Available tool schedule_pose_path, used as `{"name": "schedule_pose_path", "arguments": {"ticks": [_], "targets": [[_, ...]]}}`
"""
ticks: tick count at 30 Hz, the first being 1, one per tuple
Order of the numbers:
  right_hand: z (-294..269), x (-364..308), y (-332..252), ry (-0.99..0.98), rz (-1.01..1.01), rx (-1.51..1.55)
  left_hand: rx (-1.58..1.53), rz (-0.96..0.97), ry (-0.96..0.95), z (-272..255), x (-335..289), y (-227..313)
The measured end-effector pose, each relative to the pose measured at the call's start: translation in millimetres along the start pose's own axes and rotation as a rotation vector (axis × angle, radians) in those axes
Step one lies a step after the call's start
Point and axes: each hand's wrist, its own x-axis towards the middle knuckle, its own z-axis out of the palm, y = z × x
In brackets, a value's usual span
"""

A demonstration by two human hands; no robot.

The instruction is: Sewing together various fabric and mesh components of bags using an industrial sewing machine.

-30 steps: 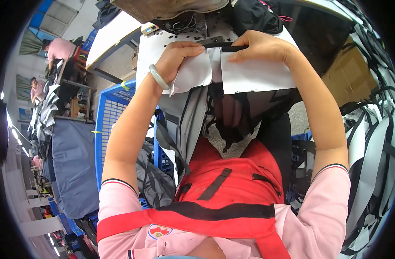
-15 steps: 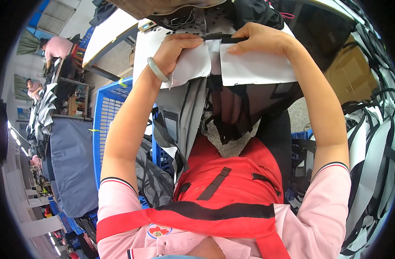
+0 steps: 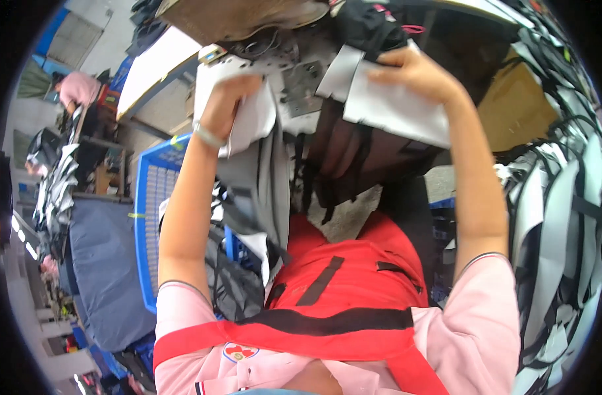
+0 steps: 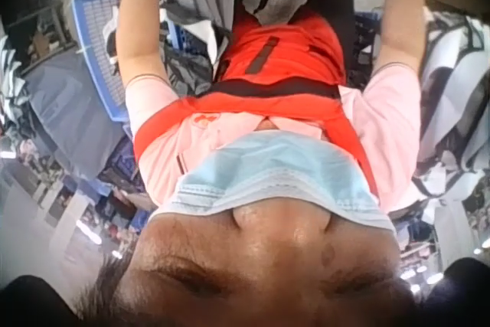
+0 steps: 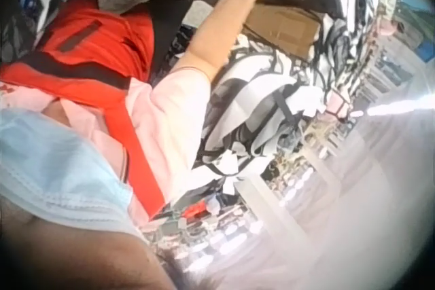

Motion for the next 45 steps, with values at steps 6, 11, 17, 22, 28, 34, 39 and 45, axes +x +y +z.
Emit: {"name": "schedule_pose_path", "arguments": {"ticks": [6,11,17,22,28,34,39,45], "targets": [[105,-79,71,0.121,-0.089,-0.304,0.517,0.134,-0.356,73,-99,-102],[136,-133,57,0.344,-0.200,-0.393,0.817,-0.081,-0.414,80,-132,-244],[84,-200,-19,0.692,-0.235,-0.456,0.884,0.060,-0.387,86,-112,-263],[19,-267,-120,1.248,0.038,-0.201,0.788,0.052,-0.325,80,-117,-266],[-141,-469,-137,1.517,-0.153,0.128,0.742,0.190,-0.386,89,-106,-267],[-206,-691,32,1.907,0.106,-0.288,0.826,0.205,-0.355,92,-112,-244],[-244,-790,20,1.641,0.800,-0.793,0.624,0.165,-0.388,80,-97,-306],[-168,-587,-44,1.465,0.583,-1.212,0.817,0.102,-0.342,85,-113,-257]]}}
